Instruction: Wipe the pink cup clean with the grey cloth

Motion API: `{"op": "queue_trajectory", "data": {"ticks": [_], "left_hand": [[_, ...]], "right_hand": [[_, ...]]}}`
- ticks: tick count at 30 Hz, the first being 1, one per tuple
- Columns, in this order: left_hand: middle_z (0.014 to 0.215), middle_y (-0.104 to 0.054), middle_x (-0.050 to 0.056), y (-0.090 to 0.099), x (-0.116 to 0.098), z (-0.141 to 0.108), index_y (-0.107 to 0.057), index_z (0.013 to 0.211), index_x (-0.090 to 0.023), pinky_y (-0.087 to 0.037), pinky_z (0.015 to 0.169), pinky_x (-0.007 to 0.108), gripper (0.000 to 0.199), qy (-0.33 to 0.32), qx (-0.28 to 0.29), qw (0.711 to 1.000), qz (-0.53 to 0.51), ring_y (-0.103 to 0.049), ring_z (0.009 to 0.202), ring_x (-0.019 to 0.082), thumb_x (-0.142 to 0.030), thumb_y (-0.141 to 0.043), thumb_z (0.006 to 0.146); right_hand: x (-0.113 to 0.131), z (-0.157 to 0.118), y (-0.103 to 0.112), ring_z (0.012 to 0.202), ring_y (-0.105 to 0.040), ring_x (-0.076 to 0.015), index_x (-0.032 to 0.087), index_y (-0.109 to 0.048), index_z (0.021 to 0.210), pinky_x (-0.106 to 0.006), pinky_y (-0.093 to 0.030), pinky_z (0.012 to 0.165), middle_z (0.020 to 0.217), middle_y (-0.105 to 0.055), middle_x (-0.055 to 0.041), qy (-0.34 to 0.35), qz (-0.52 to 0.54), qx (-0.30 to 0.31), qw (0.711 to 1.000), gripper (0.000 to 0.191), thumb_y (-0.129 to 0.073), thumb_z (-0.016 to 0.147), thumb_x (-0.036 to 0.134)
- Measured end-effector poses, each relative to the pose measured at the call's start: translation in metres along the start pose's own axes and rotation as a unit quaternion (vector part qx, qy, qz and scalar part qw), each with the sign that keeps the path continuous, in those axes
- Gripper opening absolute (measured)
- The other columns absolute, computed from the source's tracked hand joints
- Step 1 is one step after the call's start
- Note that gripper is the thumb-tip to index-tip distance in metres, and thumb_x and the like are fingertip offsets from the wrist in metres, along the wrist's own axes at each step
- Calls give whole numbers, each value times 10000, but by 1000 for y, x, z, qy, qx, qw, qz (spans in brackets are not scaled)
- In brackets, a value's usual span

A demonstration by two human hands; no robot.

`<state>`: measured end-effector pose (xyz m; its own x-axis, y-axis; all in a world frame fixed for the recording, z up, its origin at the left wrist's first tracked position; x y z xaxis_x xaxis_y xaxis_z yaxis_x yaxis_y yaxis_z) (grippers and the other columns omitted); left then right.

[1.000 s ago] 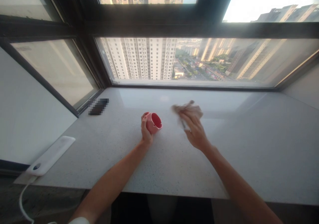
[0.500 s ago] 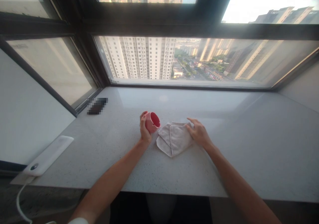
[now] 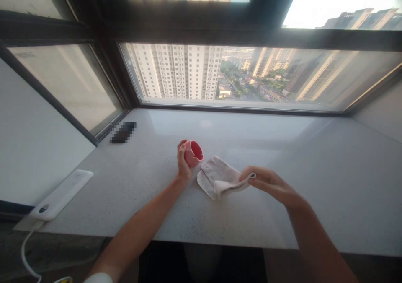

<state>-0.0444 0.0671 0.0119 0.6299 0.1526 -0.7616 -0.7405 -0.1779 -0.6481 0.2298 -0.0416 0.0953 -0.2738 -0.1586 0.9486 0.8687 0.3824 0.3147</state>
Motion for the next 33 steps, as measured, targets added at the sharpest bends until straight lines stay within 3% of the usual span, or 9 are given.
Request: {"op": "queue_trajectory", "data": {"ticks": [5, 11, 16, 19, 22, 26, 28, 30, 33], "left_hand": [[1009, -711, 22, 0, 4, 2, -705, 1201, -258, -566, 659, 279, 526, -3, -6, 1000, -7, -701, 811, 178, -617, -828, 839], [1041, -704, 41, 1, 2, 3, -719, 1191, -213, -560, 675, 263, 520, -20, -26, 999, -11, -689, 849, 172, -586, -833, 845], [1053, -705, 26, 0, 3, 2, -713, 1186, -250, -559, 667, 271, 520, -7, -15, 1000, -6, -694, 855, 183, -611, -827, 830], [1047, -714, 30, 0, 3, 1, -714, 1175, -251, -553, 674, 271, 505, -8, -18, 1000, -3, -698, 856, 185, -609, -823, 835], [1044, -720, 35, -1, 3, 1, -711, 1183, -250, -553, 674, 261, 501, -7, -11, 1000, -5, -700, 854, 182, -600, -823, 843], [998, -712, 29, 0, 2, 0, -702, 1212, -239, -556, 634, 252, 533, -6, 2, 1000, -5, -693, 794, 168, -599, -838, 843], [1001, -715, 29, 0, 2, 0, -702, 1221, -234, -558, 618, 249, 549, -5, 7, 1000, -1, -703, 793, 169, -605, -843, 843], [1015, -721, 29, 0, 2, 0, -707, 1222, -233, -560, 609, 245, 552, -2, 9, 1000, -3, -715, 808, 172, -609, -846, 841], [991, -723, 21, 1, 3, 1, -711, 1216, -227, -570, 611, 248, 571, 1, 7, 1000, -14, -711, 793, 166, -611, -867, 823]], "right_hand": [[-8, 41, -15, 897, -747, -259, 190, -825, 1052, -338, -587, 772, 979, -812, -84, 6, -4, -26, 1000, 451, -718, 993, 625], [-31, 93, -36, 1127, -746, -321, 228, -768, 1331, -460, -630, 929, 1267, -796, -127, 96, -254, -133, 953, 399, -615, 1074, 493], [-29, 48, -41, 1263, -704, -324, 261, -697, 1479, -541, -599, 1085, 1322, -768, -157, 205, -353, -206, 889, 446, -399, 1148, 276], [-36, 15, -61, 1433, -644, -319, 300, -516, 1668, -532, -564, 1181, 1523, -700, -127, 232, -372, -87, 895, 520, -473, 1152, 350], [-40, -10, -83, 1615, -459, -385, 256, -206, 1798, -591, -415, 1323, 1756, -456, -152, 198, -414, 15, 888, 974, -677, 1032, 631], [-29, -47, -126, 1628, -420, -425, 166, -196, 1796, -574, -336, 1367, 1772, -403, -209, 205, -434, 85, 873, 1281, -730, 857, 855], [-23, -70, -155, 1542, -537, -395, 136, -284, 1772, -538, -399, 1330, 1682, -545, -214, 262, -433, 96, 857, 1127, -739, 936, 740], [-19, -89, -176, 1320, -712, -319, 155, -447, 1701, -462, -525, 1209, 1418, -769, -158, 320, -411, 60, 852, 709, -666, 1083, 427], [-18, -93, -172, 933, -792, -257, 181, -703, 1467, -366, -635, 919, 1041, -844, -100, 273, -243, 3, 931, 435, -538, 1143, 419]]}}
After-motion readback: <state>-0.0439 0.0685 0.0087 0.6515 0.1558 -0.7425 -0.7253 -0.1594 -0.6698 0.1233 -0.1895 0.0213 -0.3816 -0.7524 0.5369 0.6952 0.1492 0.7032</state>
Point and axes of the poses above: each hand's wrist, its own z-axis towards the middle knuckle, its own y-axis out of the back of the hand, x = y × z, the point moved 5 cm from there along z, towards the middle knuckle
